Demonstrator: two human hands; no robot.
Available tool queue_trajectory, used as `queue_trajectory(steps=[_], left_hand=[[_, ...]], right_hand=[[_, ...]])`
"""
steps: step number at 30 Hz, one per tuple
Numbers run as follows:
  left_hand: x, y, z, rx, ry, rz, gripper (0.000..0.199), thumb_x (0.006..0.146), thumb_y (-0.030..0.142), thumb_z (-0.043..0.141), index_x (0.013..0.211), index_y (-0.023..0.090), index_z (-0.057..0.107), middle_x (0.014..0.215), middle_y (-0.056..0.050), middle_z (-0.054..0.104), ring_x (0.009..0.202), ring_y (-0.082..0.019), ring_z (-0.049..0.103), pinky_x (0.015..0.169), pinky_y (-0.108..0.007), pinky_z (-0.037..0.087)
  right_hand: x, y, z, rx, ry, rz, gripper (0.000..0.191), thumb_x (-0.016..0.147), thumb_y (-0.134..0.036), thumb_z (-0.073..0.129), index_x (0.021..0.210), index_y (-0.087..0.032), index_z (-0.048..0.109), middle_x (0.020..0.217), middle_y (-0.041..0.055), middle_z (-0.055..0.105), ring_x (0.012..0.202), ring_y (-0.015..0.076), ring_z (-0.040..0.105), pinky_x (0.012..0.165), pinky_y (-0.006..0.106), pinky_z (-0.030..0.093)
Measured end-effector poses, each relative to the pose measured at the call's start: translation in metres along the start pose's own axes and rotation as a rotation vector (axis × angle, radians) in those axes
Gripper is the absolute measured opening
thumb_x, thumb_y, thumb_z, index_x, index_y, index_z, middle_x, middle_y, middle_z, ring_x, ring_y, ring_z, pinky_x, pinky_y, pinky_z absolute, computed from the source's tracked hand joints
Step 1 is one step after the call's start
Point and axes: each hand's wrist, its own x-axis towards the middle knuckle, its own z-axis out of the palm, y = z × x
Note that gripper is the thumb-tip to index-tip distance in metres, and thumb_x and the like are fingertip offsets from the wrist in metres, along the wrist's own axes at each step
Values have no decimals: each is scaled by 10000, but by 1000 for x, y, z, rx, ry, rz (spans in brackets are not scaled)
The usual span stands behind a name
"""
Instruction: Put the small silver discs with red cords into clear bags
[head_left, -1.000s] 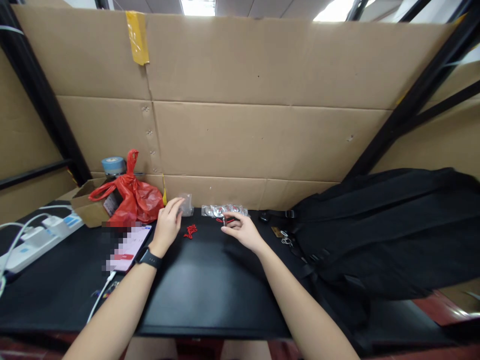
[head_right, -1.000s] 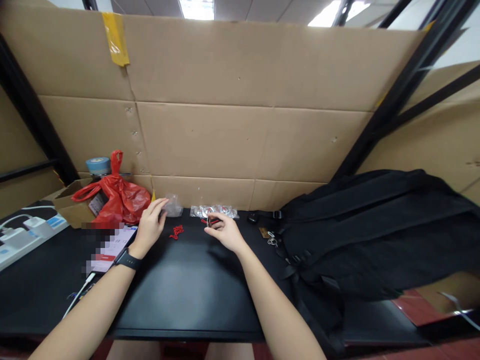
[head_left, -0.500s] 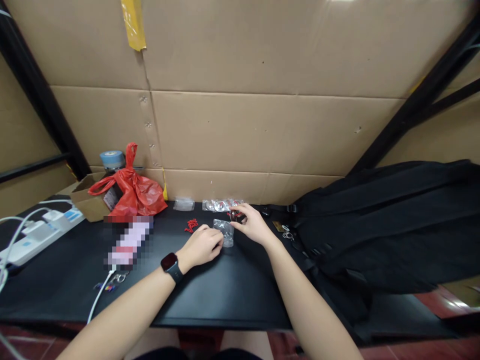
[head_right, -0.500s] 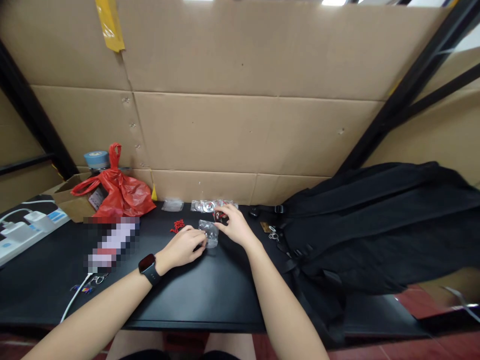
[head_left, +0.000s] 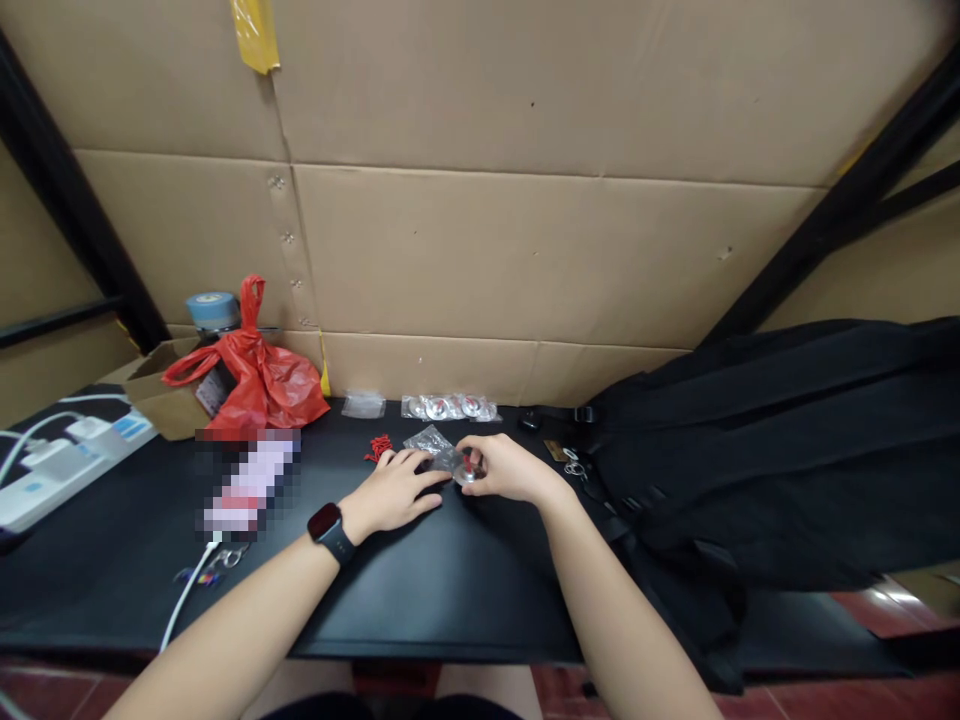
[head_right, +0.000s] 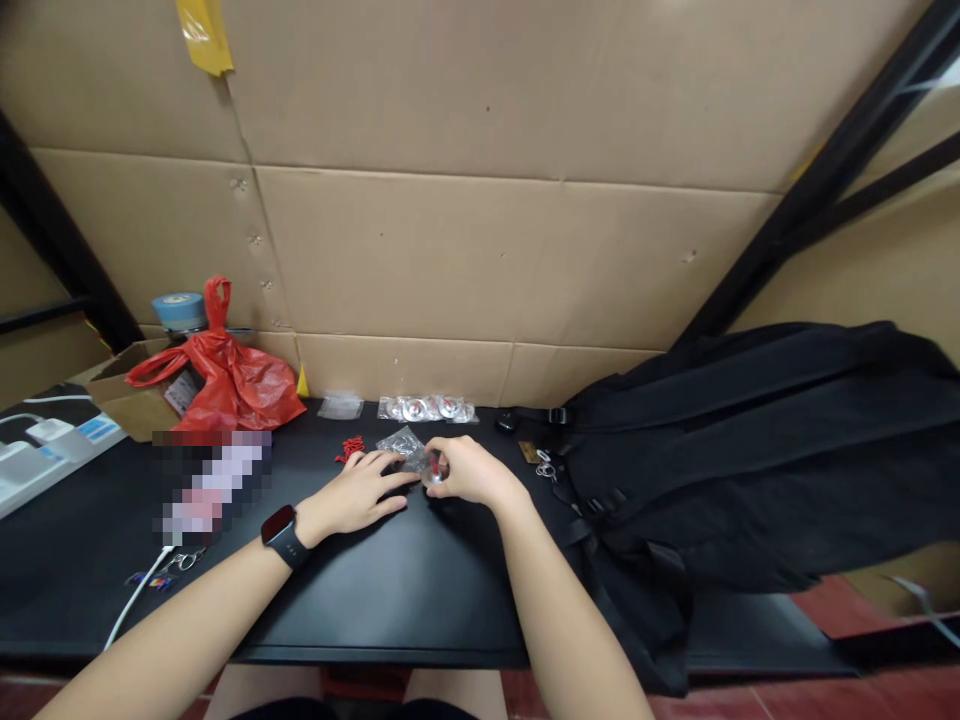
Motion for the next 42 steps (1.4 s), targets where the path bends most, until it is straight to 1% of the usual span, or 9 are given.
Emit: queue_trajectory(steps=[3, 12, 22, 24, 29, 33, 35, 38, 42], left_hand=[[-1, -1, 0, -1, -17, 1, 408, 974, 467, 472, 1368, 390, 547, 1475, -77, 461, 1336, -320, 411, 1058, -519, 348], [-1, -6, 0, -26, -58, 18, 441, 947, 476, 527, 1382, 405, 540, 1530, -95, 418, 1390, -346, 375, 1079, -557, 323], [-1, -10, 1, -50, -56, 40, 425, 939, 486, 541, 1356, 409, 567, 1556, -83, 393, 1412, -336, 369, 1091, -547, 310], [-1, -9, -1, -45, -65, 32, 423, 940, 473, 545, 1357, 405, 567, 1567, -90, 376, 1416, -332, 369, 1093, -551, 307], [-2, -9, 0, -52, -42, 42, 417, 935, 463, 557, 1345, 396, 582, 1586, -87, 344, 1440, -331, 335, 1109, -550, 293], [-1, -12, -1, -51, -43, 42, 394, 935, 468, 554, 1321, 405, 600, 1587, -71, 344, 1446, -326, 321, 1110, -540, 284], [-1, -13, -4, -49, -30, 33, 329, 951, 451, 530, 1248, 382, 654, 1527, -68, 442, 1410, -304, 380, 1098, -505, 295], [0, -14, -8, -43, 24, 6, 266, 980, 400, 473, 1059, 280, 697, 1240, -75, 660, 1219, -252, 551, 1052, -448, 325], [-1, -14, -10, -29, 91, -99, 189, 970, 339, 456, 1012, 220, 597, 1012, -57, 682, 1031, -233, 607, 982, -424, 362]], right_hand=[[2, 1, 6, -52, 49, 55, 544, 599, -275, 848, 1118, -231, 688, 833, 25, 707, 734, 190, 641, 661, 258, 443], [14, 3, 24, -91, 105, 27, 396, 679, -264, 828, 1043, -209, 681, 822, 38, 671, 740, 183, 624, 665, 263, 432], [23, 13, 31, 93, 117, -158, 459, 745, 15, 639, 1153, -197, 638, 957, 35, 630, 705, 117, 600, 703, 244, 491], [26, 13, 35, 77, 153, -168, 434, 770, -4, 634, 1157, -199, 635, 991, 45, 626, 721, 121, 605, 707, 250, 497], [37, 12, 45, -136, 316, -188, 304, 832, -142, 685, 1122, -226, 646, 1086, 79, 639, 1060, 229, 578, 914, 349, 469], [45, 9, 50, -190, 353, -128, 182, 868, -188, 658, 1049, -204, 644, 1068, 92, 640, 1058, 241, 567, 917, 362, 451], [45, 9, 49, -159, 321, -108, 146, 861, -194, 658, 1006, -201, 644, 1041, 79, 634, 1017, 227, 578, 864, 336, 461], [37, 12, 42, -59, 186, -141, 130, 832, -244, 697, 949, -198, 667, 1027, 59, 623, 962, 196, 599, 820, 302, 469], [24, 18, 30, -20, 32, -181, 350, 749, -345, 780, 1056, -198, 698, 1110, 73, 628, 1047, 232, 590, 923, 355, 464]])
